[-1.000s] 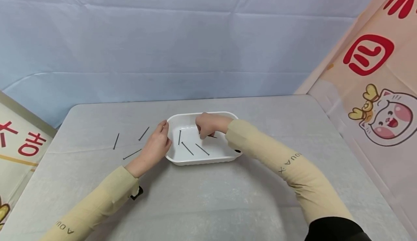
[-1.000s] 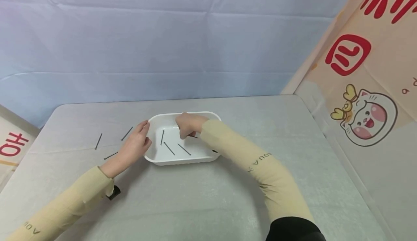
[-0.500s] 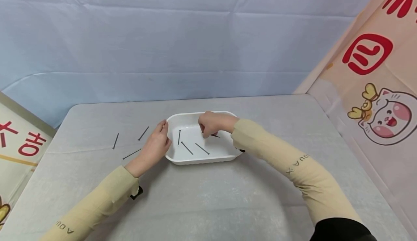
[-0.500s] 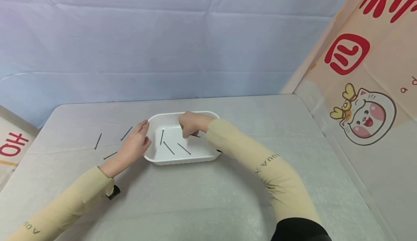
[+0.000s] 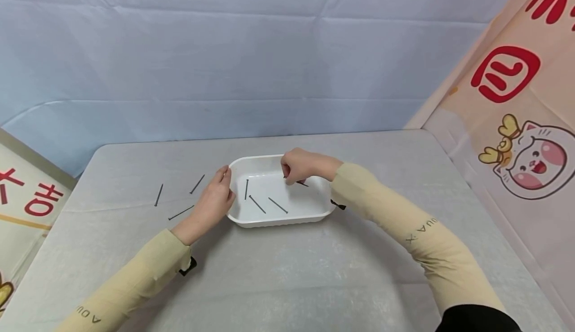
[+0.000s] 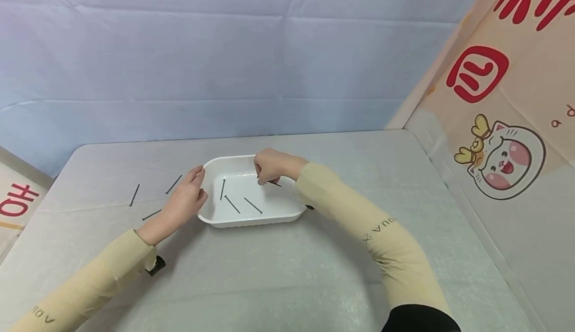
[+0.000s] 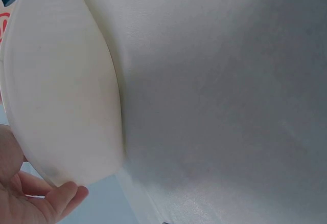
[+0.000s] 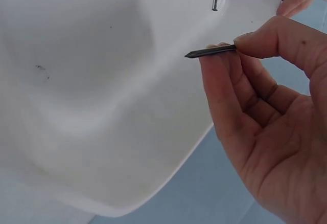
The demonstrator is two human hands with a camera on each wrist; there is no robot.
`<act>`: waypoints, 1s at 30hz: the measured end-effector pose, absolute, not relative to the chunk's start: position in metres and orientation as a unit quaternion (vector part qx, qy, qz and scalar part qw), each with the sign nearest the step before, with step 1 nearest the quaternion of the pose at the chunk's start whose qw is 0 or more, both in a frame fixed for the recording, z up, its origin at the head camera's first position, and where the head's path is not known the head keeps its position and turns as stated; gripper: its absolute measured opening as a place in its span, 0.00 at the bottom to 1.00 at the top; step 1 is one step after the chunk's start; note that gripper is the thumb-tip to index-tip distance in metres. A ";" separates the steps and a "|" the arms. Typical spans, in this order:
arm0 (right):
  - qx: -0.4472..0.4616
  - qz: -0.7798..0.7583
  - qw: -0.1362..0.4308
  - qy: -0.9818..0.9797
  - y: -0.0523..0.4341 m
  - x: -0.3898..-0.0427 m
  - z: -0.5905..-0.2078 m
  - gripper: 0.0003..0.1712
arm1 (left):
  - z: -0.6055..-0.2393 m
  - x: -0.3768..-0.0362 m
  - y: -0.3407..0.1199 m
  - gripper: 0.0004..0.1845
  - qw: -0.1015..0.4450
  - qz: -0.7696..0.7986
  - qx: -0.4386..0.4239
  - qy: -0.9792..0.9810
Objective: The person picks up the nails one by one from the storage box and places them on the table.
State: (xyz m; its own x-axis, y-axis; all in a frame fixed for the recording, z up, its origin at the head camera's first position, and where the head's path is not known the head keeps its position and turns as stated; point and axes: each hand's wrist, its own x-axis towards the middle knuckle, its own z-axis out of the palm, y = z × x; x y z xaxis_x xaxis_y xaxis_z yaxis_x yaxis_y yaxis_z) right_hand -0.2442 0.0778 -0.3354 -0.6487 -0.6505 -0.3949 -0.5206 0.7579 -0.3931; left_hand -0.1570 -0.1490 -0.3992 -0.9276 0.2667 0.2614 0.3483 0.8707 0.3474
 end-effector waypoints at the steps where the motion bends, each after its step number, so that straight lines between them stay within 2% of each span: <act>1: -0.325 -0.126 0.263 0.900 0.079 -0.244 -0.335 0.02 | -0.399 -0.157 -0.149 0.27 0.103 -0.198 -0.160 -0.961; 17: -0.312 -0.190 0.257 0.895 0.103 -0.241 -0.331 0.02 | -0.399 -0.158 -0.150 0.27 0.103 -0.199 -0.161 -0.961; 30: -0.309 -0.230 0.215 0.897 0.121 -0.236 -0.326 0.03 | -0.398 -0.158 -0.150 0.26 0.107 -0.194 -0.161 -0.962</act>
State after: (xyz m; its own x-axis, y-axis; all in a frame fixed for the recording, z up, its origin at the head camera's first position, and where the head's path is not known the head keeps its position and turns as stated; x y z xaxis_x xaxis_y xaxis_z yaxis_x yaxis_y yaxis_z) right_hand -0.2358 0.1210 -0.3258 -0.7160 -0.6541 -0.2440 -0.4564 0.7031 -0.5453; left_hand -0.1579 -0.1498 -0.3983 -0.9256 0.2674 0.2680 0.3504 0.8732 0.3389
